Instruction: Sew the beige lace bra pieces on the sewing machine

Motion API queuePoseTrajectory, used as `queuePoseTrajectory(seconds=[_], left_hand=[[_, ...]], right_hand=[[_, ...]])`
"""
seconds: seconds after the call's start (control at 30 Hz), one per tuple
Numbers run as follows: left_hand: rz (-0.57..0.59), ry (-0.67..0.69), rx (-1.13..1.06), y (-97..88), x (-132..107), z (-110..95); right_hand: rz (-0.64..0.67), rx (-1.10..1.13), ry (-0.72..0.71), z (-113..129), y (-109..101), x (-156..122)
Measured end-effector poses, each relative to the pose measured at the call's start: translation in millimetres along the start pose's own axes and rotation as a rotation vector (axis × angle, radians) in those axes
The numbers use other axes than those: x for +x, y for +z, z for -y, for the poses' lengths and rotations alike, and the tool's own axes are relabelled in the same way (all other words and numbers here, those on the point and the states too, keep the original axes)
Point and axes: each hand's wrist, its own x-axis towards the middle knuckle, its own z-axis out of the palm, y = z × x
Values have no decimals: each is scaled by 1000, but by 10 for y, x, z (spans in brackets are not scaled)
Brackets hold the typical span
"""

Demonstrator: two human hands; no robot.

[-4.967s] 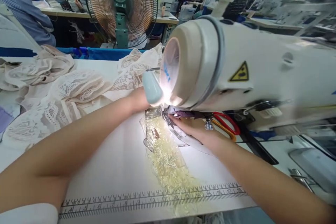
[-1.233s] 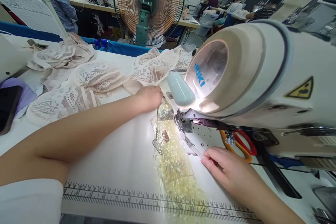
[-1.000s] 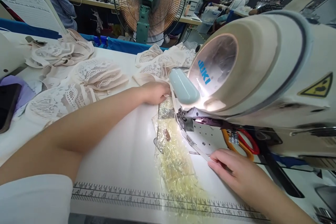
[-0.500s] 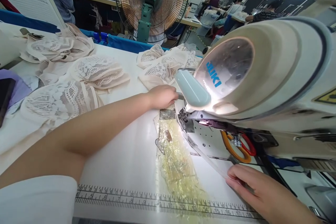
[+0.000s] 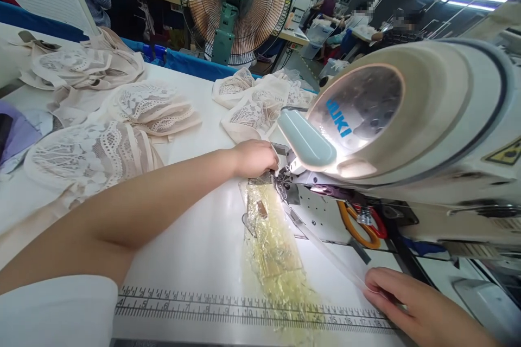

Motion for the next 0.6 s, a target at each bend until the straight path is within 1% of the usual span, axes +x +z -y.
queuePoseTrajectory(seconds=[0.1,0.23,0.4,0.5,0.6], left_hand=[[-5,36,-10,11,1,5],[23,79,-19,11,-9,15],[29,72,-43,-14,-27,0],[39,76,-52,-30,-38,-9],[14,102,-61,-20,-38,2]], right_hand=[[-36,-3,4,20,9,-67],[-50,-16,37,65,-8,-132],[-27,-57,62,84,-27,-154],[-43,-57,59,114,-47,-150],[-69,-56,64,161,-69,-147]])
